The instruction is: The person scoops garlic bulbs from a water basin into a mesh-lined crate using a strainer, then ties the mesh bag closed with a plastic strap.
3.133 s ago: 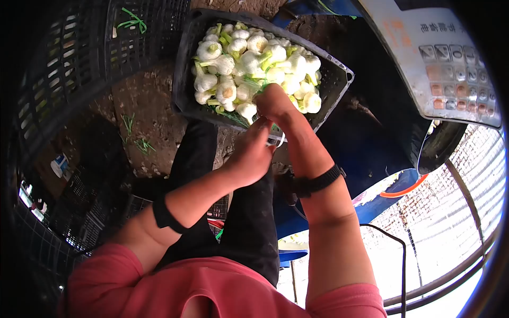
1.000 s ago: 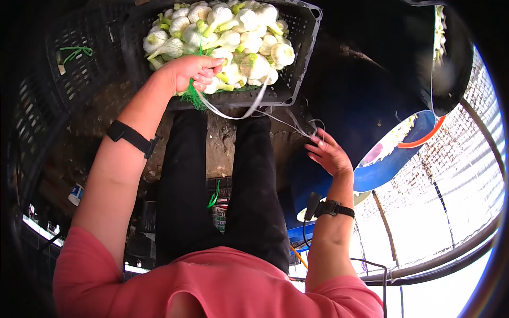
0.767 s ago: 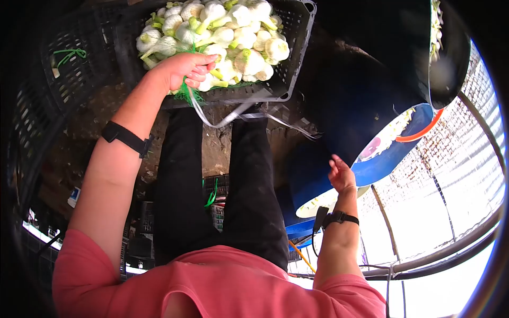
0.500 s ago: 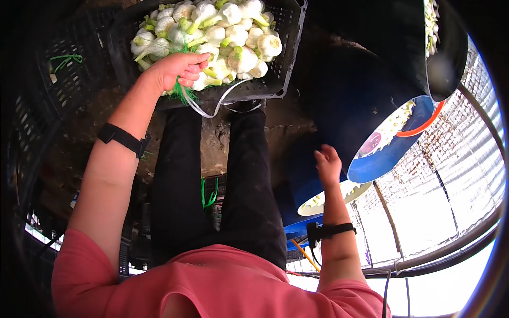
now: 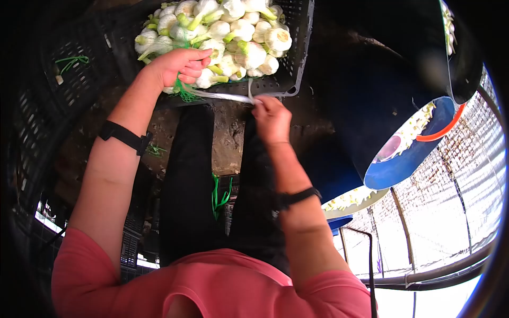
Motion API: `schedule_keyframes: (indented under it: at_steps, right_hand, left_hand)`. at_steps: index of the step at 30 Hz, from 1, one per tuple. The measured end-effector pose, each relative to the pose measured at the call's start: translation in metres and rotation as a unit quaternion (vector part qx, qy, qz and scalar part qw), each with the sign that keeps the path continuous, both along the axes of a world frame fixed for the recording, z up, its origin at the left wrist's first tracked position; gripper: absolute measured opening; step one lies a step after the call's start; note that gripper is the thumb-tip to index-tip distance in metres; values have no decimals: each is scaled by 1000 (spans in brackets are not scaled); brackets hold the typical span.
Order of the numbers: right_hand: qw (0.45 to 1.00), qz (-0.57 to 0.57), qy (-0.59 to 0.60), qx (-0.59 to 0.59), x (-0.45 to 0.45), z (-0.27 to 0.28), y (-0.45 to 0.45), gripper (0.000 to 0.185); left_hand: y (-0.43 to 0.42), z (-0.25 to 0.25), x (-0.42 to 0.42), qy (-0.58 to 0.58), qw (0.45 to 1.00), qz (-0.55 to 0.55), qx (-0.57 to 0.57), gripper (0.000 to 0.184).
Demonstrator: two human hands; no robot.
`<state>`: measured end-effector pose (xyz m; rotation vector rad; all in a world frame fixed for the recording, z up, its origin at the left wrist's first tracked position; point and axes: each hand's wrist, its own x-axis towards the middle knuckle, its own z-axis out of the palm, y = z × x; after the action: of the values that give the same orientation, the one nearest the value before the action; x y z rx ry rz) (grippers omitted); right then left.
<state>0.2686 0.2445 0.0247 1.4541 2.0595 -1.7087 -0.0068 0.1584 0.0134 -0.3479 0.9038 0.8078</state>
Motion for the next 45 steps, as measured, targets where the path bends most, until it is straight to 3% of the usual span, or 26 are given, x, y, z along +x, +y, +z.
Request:
schedule_keyframes:
  at_steps: [1, 3, 6, 8, 11, 13, 14, 16, 17, 18, 20, 21, 23, 24, 26, 27, 29, 30, 31, 33, 35, 37, 39, 41, 42, 45]
  right_hand:
    - [986, -58, -32, -152, 13, 24, 19, 11]
    - [978, -52, -89, -184, 63, 51, 54, 14]
    - [949, -196, -208, -130, 176, 81, 97, 16]
    - [892, -233, -386, -40, 305, 89, 126, 27]
    - [797, -207, -549, -143, 411, 128, 134, 43]
    - [781, -281, -467, -305, 344, 158, 133, 62]
    - [845, -249, -399, -254, 348, 147, 126, 66]
    - [850, -23, -516, -102, 331, 120, 126, 70]
    - [860, 82, -503, 29, 368, 85, 125, 65]
    - [894, -195, -389, -102, 275, 101, 120, 66]
    - [896, -128, -398, -148, 208, 96, 99, 62]
    - [867, 154, -472, 50, 205, 79, 85, 67]
    - [864, -14, -498, -72, 178, 68, 95, 62]
    - [866, -10, -495, -72, 162, 61, 91, 62]
    - [729, 271, -628, -36, 140, 53, 76, 52]
    - [730, 271, -627, -37, 140, 50, 70, 52]
    - [847, 290, -446, -12, 144, 45, 58, 49]
    - [836, 288, -468, 17, 109, 59, 57, 54]
    - [812, 309, -469, 160, 88, 61, 54, 51]
    - [916, 205, -249, 237, 68, 53, 50, 44]
    - [989, 76, -76, 106, 20, 55, 26, 40]
    - [989, 121, 71, 42, -25, 55, 0, 43]
    - [996, 33, 80, -30, -65, 56, -22, 38]
    - [995, 94, -19, -17, -82, 45, -34, 28]
    - [988, 142, 42, 36, -77, 33, -30, 17]
    - [963, 207, 18, -170, -42, 45, 1, 20]
  left_hand:
    - [0, 1, 0, -3, 1000, 0, 2, 27]
    - [0, 1, -2, -3, 1000, -12, 8, 27]
    - [1, 0, -2, 4, 1000, -17, -1, 27]
    - [-2, -6, -2, -9, 1000, -14, 3, 26]
    - [1, -2, -1, 2, 1000, -17, -9, 26]
    - [0, -3, -1, 3, 1000, -13, -13, 26]
    - [-1, -3, 0, 3, 1000, -7, -16, 26]
    - [-3, -4, 1, 0, 1000, -6, -18, 26]
    - [0, -5, 0, 0, 1000, -5, -18, 26]
    - [1, -1, 0, 6, 1000, -11, -25, 25]
    - [-3, -6, 0, -4, 1000, 6, -8, 24]
    - [-4, -7, 0, -14, 1000, 21, 12, 25]
    - [-3, -8, -1, -18, 1000, 23, 4, 25]
    - [-2, -7, 0, -17, 999, 27, 3, 25]
    - [-3, -4, 1, 2, 1000, 12, -1, 25]
    - [-3, -4, 1, 4, 1000, 12, -2, 25]
    - [-3, -4, 2, 3, 1000, 18, 2, 25]
    - [-3, -3, 3, 4, 1000, 26, -2, 25]
    - [-4, -4, 3, 3, 1000, 29, -2, 25]
    - [-5, -8, 2, -12, 999, 32, 17, 25]
    - [-6, -9, 2, -14, 999, 37, 19, 25]
    - [-5, -8, 4, -19, 999, 39, 21, 25]
    - [-6, -7, 4, -16, 999, 45, 18, 25]
    - [-7, -8, 1, -34, 998, 39, 23, 25]
    - [-5, -9, -1, -55, 997, 31, 32, 25]
    - [-3, -7, 9, 37, 998, 50, 15, 24]
